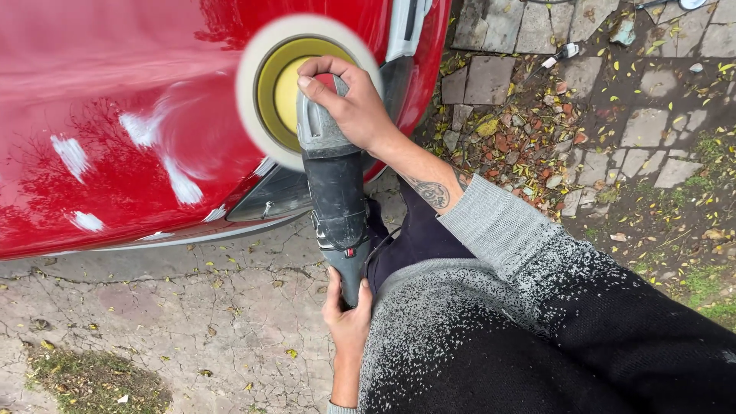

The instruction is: Polishing the hood of a red car using a power polisher and buffing compound.

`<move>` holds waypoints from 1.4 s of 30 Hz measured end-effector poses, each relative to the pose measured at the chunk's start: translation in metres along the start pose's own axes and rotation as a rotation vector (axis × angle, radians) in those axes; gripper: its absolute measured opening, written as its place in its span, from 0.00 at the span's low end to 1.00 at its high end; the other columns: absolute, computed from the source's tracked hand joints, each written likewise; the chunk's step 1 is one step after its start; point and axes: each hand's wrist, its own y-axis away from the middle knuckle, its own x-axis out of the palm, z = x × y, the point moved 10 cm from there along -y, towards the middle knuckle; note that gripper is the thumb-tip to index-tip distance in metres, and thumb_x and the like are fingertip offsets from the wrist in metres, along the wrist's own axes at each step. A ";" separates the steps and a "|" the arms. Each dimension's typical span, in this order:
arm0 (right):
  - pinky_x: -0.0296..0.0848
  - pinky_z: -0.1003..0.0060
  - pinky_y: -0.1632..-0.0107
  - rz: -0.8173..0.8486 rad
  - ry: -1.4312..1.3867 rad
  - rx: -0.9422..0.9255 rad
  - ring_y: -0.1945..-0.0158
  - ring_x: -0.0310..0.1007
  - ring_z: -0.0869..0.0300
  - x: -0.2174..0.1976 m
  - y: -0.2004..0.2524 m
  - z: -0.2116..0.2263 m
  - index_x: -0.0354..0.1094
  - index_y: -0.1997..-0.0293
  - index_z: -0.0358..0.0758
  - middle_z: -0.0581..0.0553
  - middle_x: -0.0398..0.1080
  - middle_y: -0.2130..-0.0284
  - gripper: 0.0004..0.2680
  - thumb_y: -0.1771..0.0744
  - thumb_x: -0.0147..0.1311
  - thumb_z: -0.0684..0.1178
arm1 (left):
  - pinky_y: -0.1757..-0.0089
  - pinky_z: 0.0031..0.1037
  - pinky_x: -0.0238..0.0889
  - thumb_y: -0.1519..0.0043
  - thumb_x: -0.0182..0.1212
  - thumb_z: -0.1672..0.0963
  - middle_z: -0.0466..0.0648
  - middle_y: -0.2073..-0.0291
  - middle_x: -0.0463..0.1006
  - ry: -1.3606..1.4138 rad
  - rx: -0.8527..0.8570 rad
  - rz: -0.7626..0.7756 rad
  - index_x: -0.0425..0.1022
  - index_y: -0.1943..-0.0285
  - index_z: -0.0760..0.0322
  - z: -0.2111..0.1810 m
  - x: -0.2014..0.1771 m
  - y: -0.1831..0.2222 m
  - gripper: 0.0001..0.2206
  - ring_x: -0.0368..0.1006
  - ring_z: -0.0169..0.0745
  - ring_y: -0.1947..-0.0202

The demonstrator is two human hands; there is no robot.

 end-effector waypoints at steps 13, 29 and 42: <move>0.71 0.66 0.38 -0.119 -0.136 -0.027 0.44 0.73 0.64 -0.110 0.008 -0.007 0.71 0.50 0.37 0.47 0.74 0.48 0.09 0.29 0.55 0.51 | 0.62 0.25 0.72 0.41 0.70 0.60 0.52 0.64 0.82 -0.232 0.162 0.099 0.68 0.31 0.69 -0.046 0.052 -0.026 0.27 0.79 0.33 0.66; 0.69 0.66 0.36 -0.052 -0.237 -0.040 0.43 0.70 0.64 -0.033 0.041 -0.012 0.70 0.50 0.36 0.47 0.72 0.47 0.09 0.29 0.55 0.51 | 0.63 0.26 0.73 0.42 0.70 0.62 0.54 0.60 0.81 -0.235 0.264 0.073 0.67 0.31 0.67 -0.011 -0.010 0.005 0.28 0.79 0.37 0.64; 0.66 0.65 0.33 0.080 -0.106 -0.123 0.42 0.70 0.63 0.113 0.063 -0.013 0.72 0.52 0.35 0.48 0.73 0.49 0.08 0.29 0.56 0.49 | 0.58 0.25 0.72 0.41 0.69 0.62 0.56 0.60 0.83 -0.131 0.217 -0.094 0.65 0.30 0.75 0.046 -0.098 0.044 0.29 0.79 0.34 0.62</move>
